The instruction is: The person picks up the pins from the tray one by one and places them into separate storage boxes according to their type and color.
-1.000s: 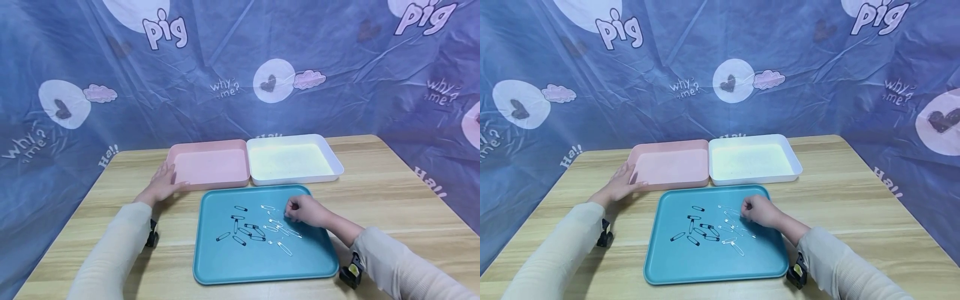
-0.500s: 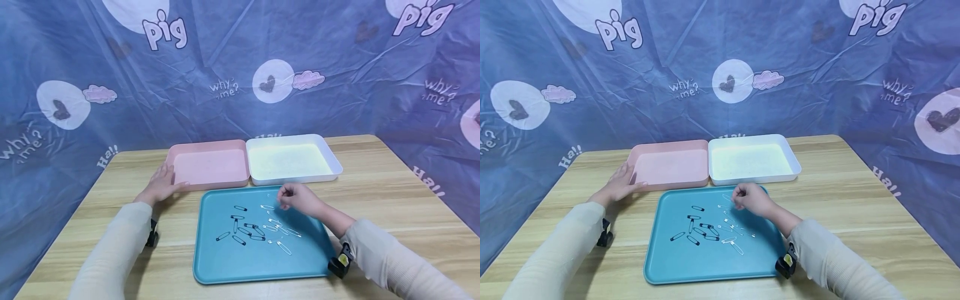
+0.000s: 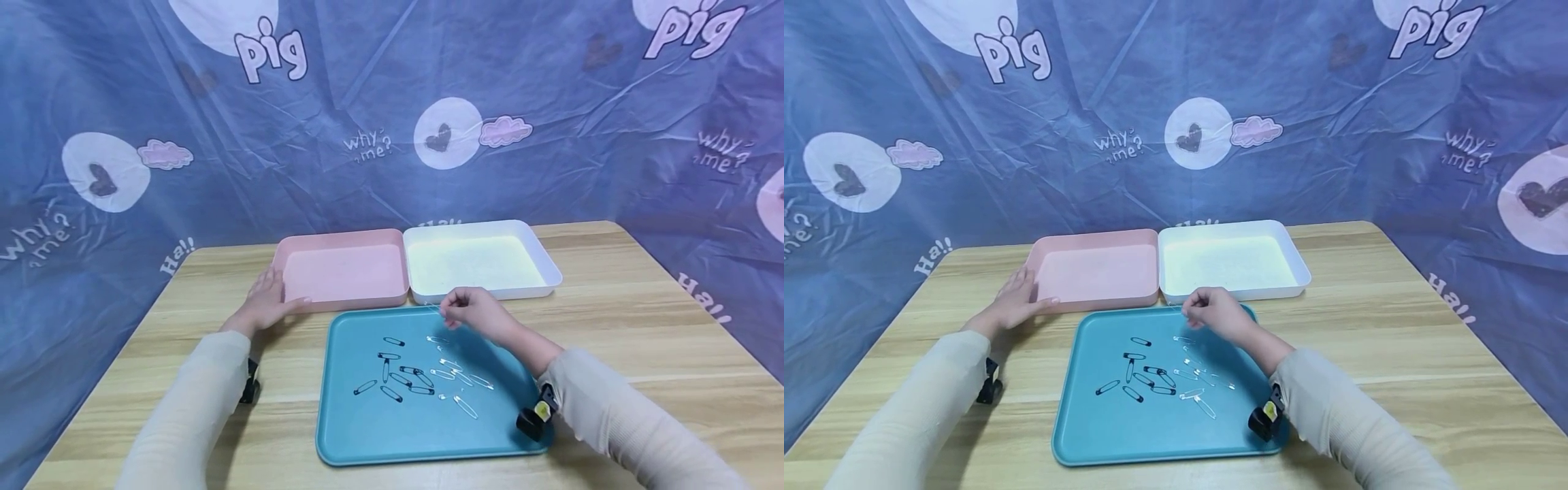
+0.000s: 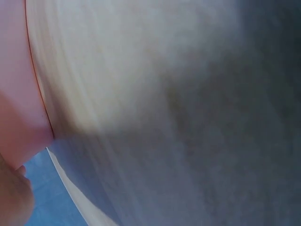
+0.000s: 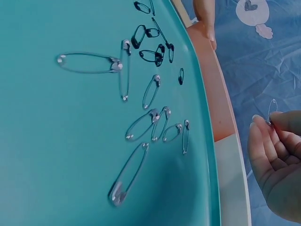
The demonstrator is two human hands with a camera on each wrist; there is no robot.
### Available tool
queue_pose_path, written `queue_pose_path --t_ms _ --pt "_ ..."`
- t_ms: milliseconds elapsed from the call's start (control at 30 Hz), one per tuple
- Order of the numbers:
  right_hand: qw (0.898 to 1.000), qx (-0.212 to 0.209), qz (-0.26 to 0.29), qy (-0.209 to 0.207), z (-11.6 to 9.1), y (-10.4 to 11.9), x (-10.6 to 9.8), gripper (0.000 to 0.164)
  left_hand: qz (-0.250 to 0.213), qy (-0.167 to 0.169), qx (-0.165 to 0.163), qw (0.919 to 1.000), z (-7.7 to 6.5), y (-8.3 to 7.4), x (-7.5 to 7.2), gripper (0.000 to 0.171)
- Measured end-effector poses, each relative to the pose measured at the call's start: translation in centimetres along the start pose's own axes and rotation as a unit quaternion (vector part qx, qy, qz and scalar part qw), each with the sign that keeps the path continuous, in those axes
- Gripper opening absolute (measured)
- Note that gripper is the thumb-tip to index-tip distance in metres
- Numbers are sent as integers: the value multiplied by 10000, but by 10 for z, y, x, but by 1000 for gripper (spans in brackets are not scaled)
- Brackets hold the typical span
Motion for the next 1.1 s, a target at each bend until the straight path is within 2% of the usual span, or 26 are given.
queue_pose_path --t_ms 567,767,1100 --pt "9984 63 562 -82 23 14 15 18 -23 100 -9 9999 0 0 -1 104" --pt "9963 125 852 -17 31 16 25 15 2 143 -43 9999 1 0 -1 105" --pt "9936 86 1103 -222 43 26 36 16 24 89 -23 10000 1 -1 -2 103"
Point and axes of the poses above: each hand's wrist, its own z-axis towards the middle knuckle, its own x-axis out of the palm, y = z × x, the point moved 3 cm from there along z, towards the middle knuckle, and after that the axes turned 7 degrees about -y, right-handed, at the moved point
